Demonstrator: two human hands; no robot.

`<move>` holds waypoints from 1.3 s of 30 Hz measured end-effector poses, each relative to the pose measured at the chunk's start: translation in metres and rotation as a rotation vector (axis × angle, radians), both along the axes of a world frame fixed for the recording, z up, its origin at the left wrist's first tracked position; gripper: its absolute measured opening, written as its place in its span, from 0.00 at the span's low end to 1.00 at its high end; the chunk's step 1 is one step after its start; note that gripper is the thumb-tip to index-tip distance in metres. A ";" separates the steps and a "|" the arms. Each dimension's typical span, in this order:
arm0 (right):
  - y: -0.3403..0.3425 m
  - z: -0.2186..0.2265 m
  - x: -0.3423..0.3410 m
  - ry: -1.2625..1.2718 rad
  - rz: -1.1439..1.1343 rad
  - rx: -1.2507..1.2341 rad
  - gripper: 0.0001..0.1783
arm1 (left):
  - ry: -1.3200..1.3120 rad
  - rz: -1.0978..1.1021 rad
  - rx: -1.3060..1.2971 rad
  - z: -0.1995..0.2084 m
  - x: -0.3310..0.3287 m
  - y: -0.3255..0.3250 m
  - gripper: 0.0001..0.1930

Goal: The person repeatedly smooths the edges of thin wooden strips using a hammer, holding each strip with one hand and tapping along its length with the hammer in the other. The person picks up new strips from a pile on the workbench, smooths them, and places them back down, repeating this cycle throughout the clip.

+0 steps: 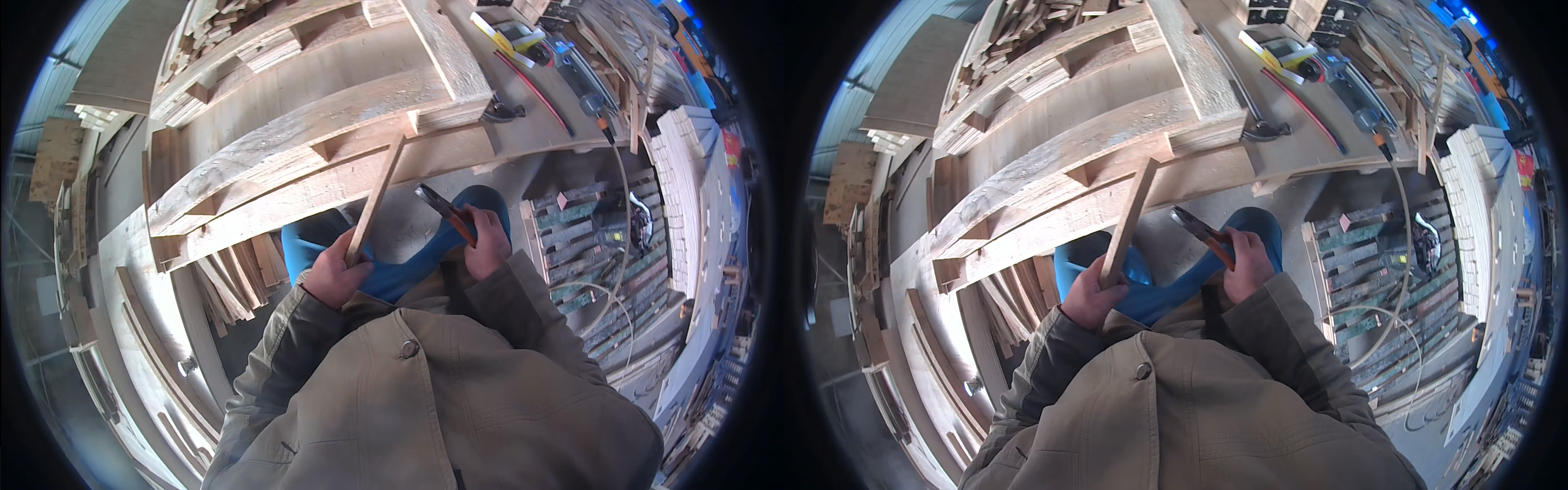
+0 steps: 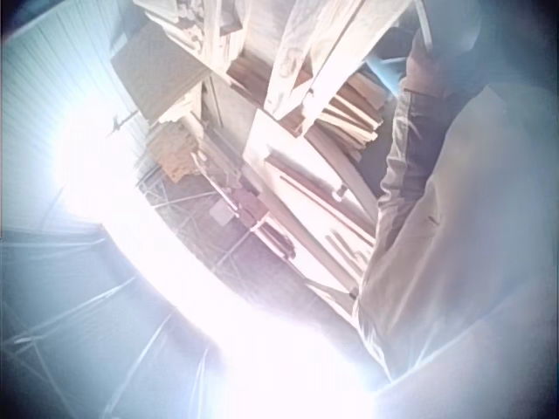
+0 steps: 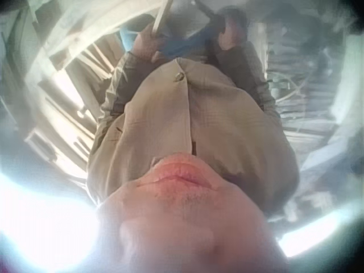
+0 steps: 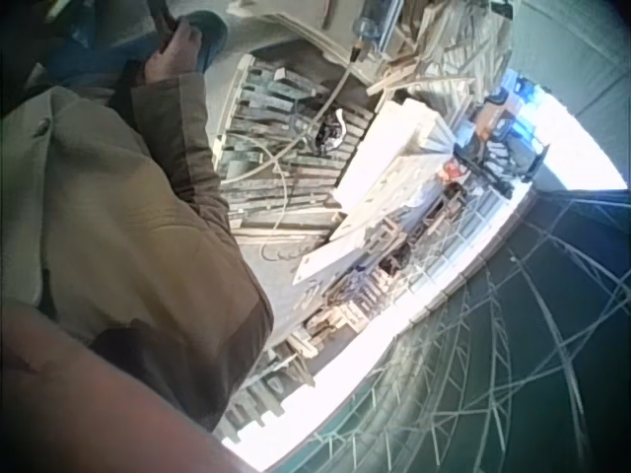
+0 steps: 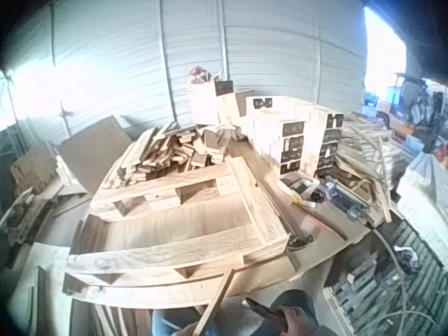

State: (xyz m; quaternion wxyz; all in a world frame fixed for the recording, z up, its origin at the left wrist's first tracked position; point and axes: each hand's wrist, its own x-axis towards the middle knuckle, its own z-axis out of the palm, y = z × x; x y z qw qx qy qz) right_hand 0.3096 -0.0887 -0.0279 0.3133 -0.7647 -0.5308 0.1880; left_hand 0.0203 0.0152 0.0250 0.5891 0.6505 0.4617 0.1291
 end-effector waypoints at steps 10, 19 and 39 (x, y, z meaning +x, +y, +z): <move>-0.005 -0.015 0.003 0.041 0.109 -0.045 0.30 | 0.178 -0.097 -0.029 -0.013 -0.043 -0.029 0.33; -0.004 -0.022 -0.003 -0.016 0.123 -0.025 0.29 | -0.148 0.101 -0.083 0.006 -0.064 -0.051 0.26; 0.007 -0.041 -0.002 -0.132 0.221 -0.295 0.20 | 0.384 1.568 0.410 -0.153 -0.385 -0.109 0.38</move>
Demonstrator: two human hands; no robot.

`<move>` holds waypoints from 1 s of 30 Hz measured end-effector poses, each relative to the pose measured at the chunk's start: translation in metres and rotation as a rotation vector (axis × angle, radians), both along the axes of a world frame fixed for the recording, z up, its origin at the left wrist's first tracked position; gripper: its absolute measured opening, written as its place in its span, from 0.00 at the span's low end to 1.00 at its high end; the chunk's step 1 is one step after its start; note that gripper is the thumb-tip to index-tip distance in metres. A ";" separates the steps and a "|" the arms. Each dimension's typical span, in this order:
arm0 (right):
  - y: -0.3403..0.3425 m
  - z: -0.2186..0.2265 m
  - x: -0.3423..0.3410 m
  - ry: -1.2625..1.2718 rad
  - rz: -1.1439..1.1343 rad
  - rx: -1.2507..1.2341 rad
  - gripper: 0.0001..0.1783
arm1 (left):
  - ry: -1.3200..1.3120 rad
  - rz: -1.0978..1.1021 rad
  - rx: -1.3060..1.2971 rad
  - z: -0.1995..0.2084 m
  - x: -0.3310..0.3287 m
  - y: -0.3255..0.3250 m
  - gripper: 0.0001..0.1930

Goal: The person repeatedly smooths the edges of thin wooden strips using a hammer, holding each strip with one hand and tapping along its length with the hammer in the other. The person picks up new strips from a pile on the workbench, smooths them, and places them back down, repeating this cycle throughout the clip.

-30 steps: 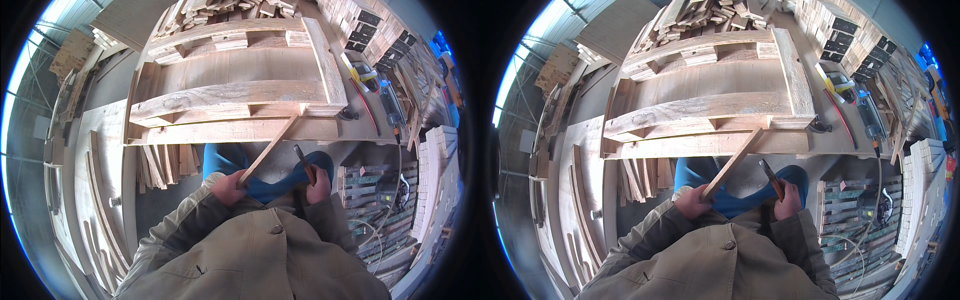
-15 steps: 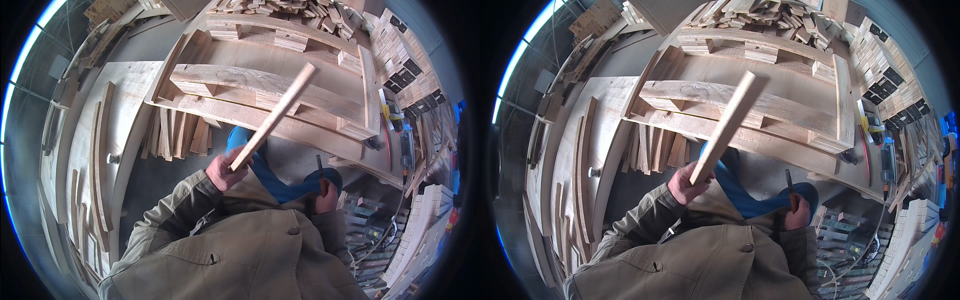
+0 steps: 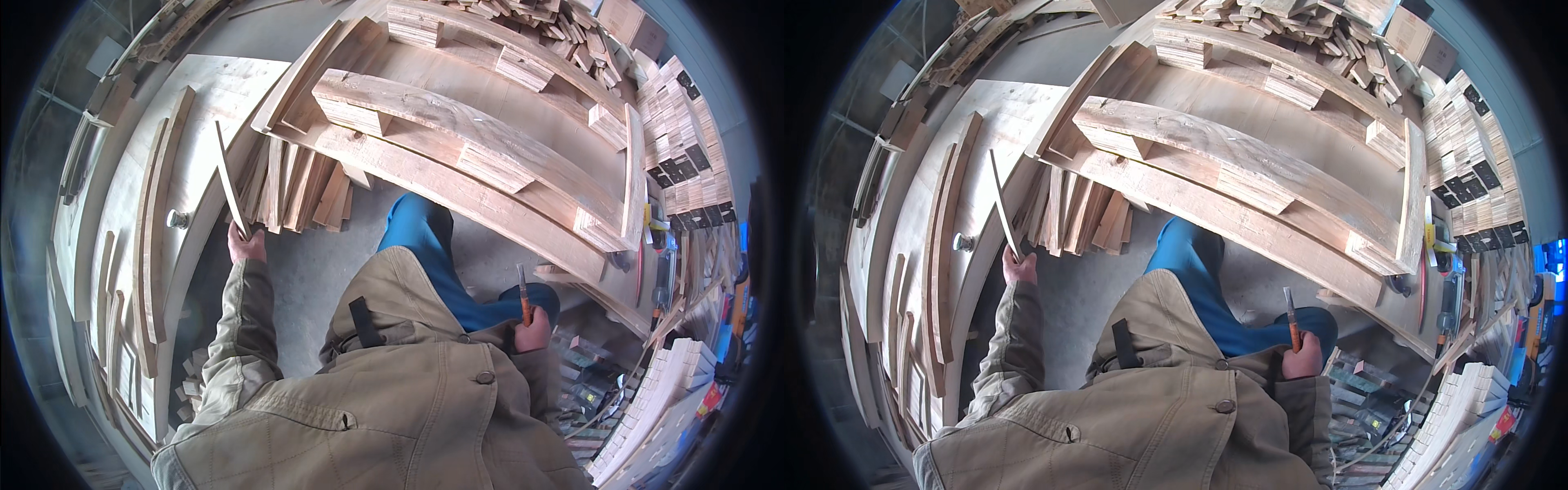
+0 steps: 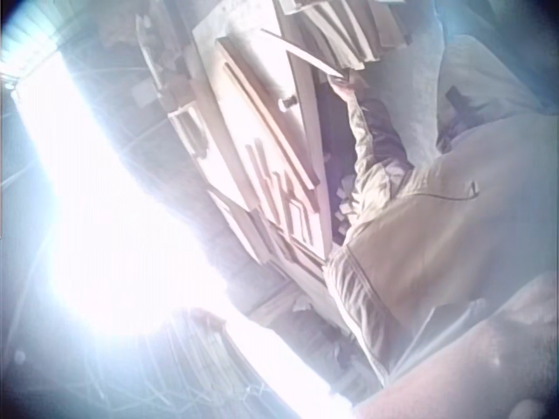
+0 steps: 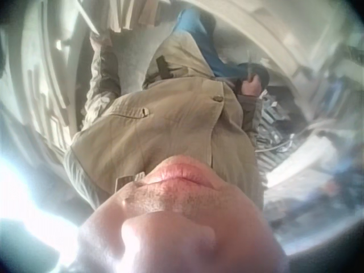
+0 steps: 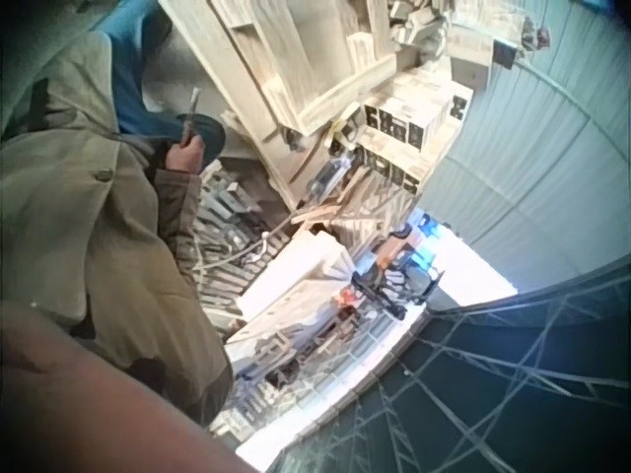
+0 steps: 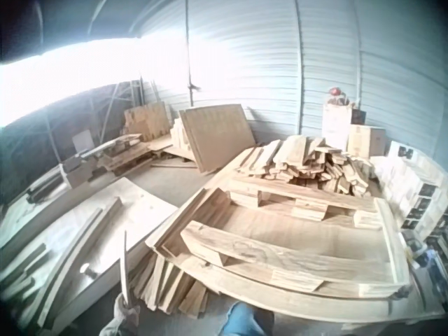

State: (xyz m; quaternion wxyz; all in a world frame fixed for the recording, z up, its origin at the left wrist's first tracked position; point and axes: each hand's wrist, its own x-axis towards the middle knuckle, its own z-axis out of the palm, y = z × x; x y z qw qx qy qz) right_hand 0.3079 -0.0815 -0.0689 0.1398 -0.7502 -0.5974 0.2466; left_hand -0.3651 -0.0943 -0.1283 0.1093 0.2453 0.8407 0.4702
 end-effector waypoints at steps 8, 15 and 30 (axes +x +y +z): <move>0.003 0.010 -0.015 -0.093 0.102 -0.024 0.18 | -0.125 -0.009 -0.908 -0.111 0.039 -0.070 0.45; 0.006 0.013 -0.023 -0.143 0.089 -0.088 0.17 | -0.244 -0.113 -0.872 -0.146 0.039 -0.064 0.48; 0.005 0.023 -0.028 -0.145 0.054 -0.094 0.14 | -0.062 -0.154 0.192 0.028 -0.033 0.076 0.43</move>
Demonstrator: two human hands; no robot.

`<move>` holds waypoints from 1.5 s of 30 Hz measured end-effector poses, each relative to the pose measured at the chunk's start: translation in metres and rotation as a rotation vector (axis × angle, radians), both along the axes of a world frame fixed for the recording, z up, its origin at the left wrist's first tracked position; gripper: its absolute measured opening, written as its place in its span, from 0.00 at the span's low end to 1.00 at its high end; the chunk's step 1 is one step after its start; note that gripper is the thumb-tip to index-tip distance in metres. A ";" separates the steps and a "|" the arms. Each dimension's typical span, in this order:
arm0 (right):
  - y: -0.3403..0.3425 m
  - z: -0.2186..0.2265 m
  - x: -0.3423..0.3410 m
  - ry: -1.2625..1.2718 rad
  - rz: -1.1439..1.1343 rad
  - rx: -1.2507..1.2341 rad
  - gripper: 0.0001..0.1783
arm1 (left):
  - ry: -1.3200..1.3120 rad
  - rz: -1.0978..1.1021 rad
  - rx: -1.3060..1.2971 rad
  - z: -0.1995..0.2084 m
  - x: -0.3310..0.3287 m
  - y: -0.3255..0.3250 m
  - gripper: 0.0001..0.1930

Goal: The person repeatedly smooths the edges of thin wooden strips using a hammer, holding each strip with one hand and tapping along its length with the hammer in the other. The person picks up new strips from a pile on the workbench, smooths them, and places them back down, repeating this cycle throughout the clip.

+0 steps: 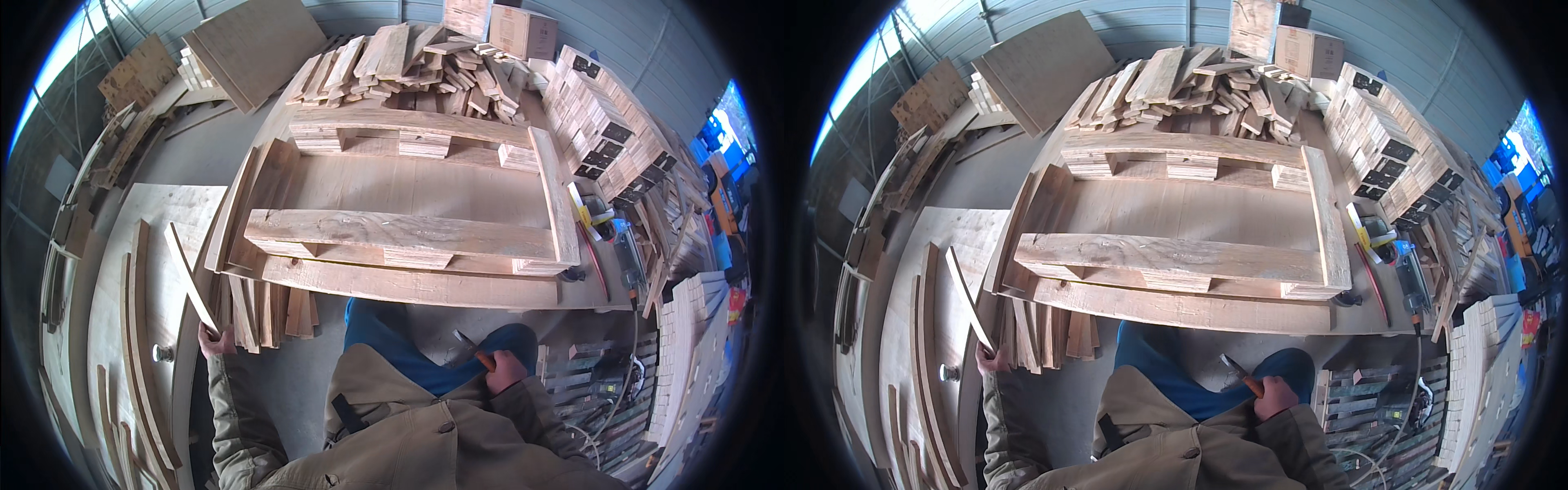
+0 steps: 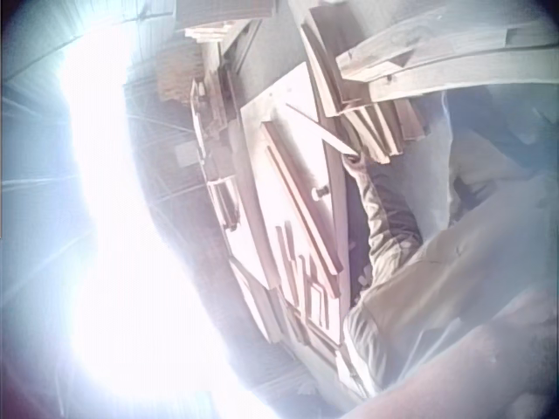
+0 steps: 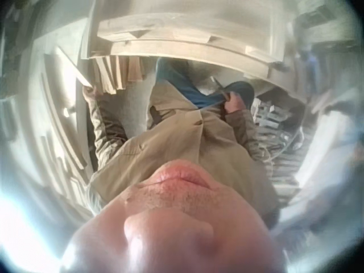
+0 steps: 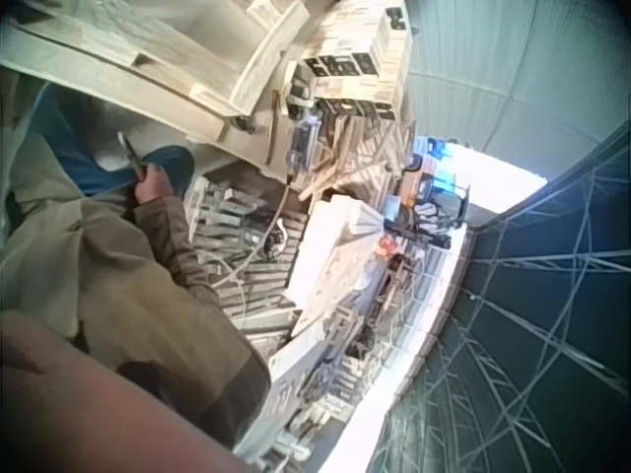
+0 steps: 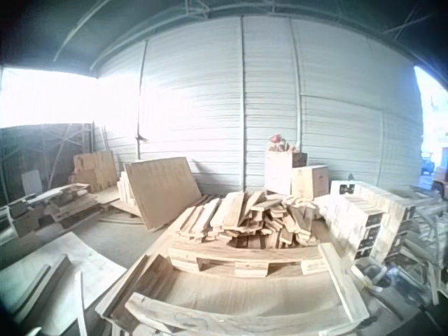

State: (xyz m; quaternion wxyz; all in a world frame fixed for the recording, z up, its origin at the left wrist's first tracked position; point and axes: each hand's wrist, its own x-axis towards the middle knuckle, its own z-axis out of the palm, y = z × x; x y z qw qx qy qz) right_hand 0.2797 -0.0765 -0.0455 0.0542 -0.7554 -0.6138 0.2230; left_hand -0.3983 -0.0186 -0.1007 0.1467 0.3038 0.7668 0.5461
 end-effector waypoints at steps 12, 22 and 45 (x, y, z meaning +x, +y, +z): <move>0.003 -0.005 0.024 0.146 -0.054 -0.066 0.12 | -0.168 -0.696 0.146 0.239 0.147 0.160 0.40; 0.012 0.004 0.041 0.270 -0.132 -0.003 0.12 | -0.019 -0.862 0.025 0.353 0.319 0.368 0.47; 0.026 -0.017 0.042 0.261 -0.141 -0.094 0.13 | 0.360 -0.969 -0.071 0.299 0.235 0.301 0.29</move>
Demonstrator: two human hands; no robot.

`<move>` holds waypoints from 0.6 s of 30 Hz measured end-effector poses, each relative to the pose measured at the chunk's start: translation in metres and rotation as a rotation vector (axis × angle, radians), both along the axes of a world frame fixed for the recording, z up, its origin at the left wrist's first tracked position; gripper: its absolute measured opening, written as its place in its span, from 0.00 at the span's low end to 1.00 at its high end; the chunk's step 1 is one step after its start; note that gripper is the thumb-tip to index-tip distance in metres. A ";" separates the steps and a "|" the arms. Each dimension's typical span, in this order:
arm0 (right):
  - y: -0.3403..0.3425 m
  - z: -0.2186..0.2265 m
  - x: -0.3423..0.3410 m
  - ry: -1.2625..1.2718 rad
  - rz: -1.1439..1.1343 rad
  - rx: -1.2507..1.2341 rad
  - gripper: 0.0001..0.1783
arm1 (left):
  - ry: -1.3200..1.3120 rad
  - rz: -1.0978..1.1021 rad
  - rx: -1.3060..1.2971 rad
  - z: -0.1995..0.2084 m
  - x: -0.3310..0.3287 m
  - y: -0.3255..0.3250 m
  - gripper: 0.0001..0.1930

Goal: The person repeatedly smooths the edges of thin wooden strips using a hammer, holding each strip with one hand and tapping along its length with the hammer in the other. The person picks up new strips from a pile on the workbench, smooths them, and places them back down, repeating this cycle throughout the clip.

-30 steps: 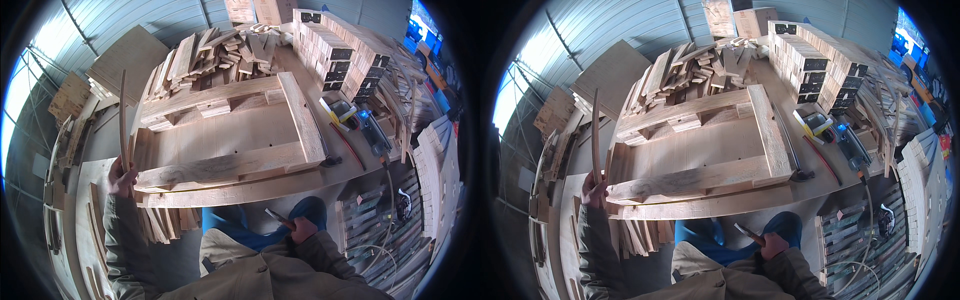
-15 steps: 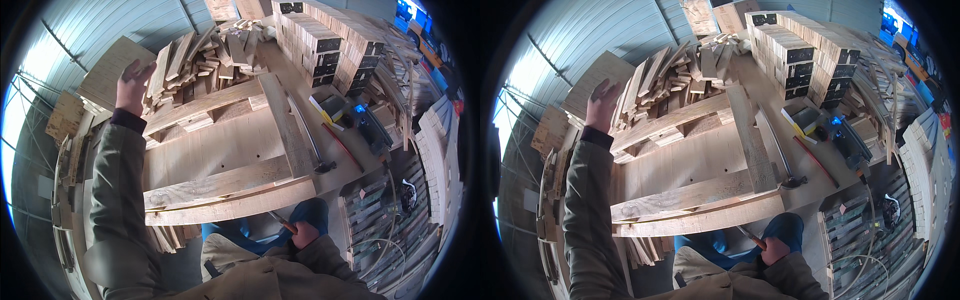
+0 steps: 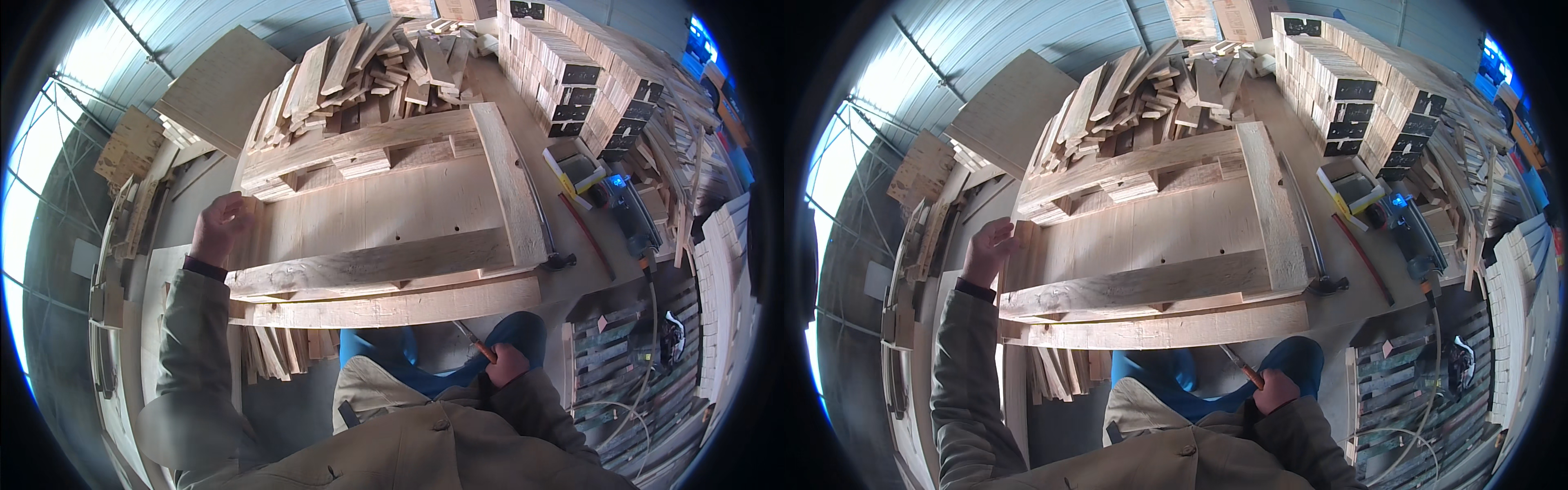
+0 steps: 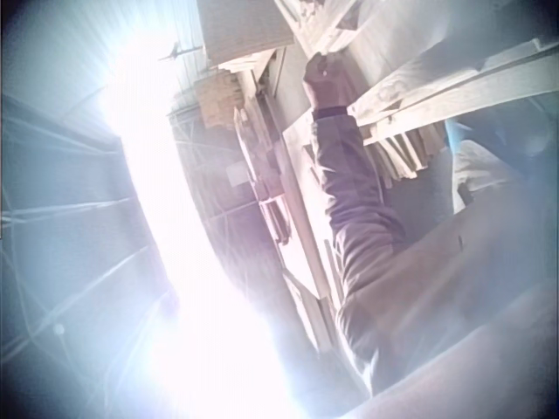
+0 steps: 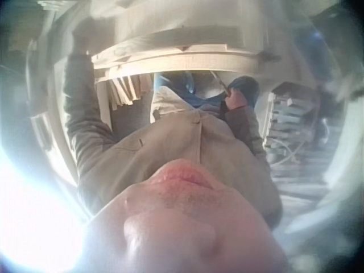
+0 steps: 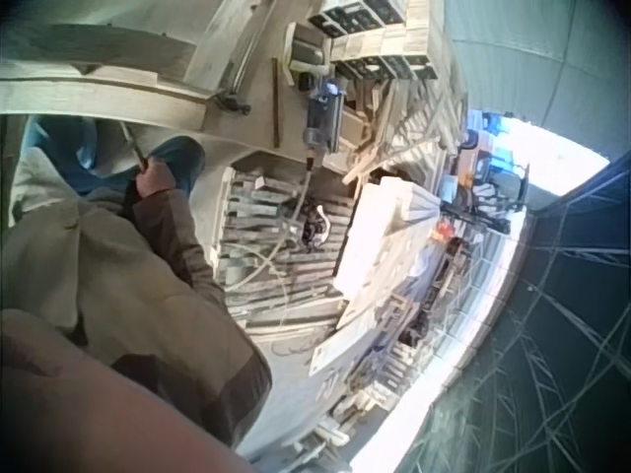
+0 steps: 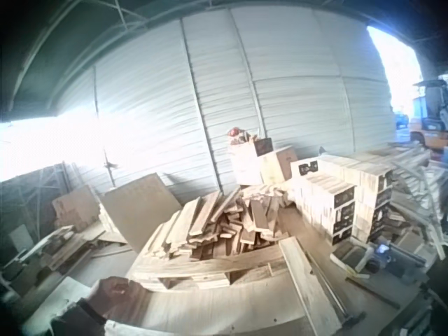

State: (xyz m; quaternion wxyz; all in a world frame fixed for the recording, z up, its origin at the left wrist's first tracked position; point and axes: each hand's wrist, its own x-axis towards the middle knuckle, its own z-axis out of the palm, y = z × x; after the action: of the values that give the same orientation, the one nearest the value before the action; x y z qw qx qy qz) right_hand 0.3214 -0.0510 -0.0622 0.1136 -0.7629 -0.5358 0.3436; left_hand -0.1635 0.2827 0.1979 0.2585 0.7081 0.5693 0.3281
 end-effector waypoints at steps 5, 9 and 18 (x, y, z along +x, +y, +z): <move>0.000 0.005 -0.004 -0.022 0.030 0.004 0.15 | 0.276 0.283 0.092 -0.032 -0.073 -0.041 0.33; -0.002 0.010 -0.007 -0.018 0.041 0.007 0.14 | 0.364 0.463 0.062 -0.063 -0.115 -0.068 0.36; -0.006 -0.003 -0.006 -0.084 0.089 -0.006 0.16 | 0.342 0.554 0.018 -0.111 -0.157 -0.086 0.38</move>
State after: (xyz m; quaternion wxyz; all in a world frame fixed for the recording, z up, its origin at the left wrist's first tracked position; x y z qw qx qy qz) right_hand 0.3153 -0.0565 -0.0650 0.0731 -0.7523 -0.5725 0.3176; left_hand -0.3209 0.1972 0.0867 0.0539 0.5733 0.7726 0.2674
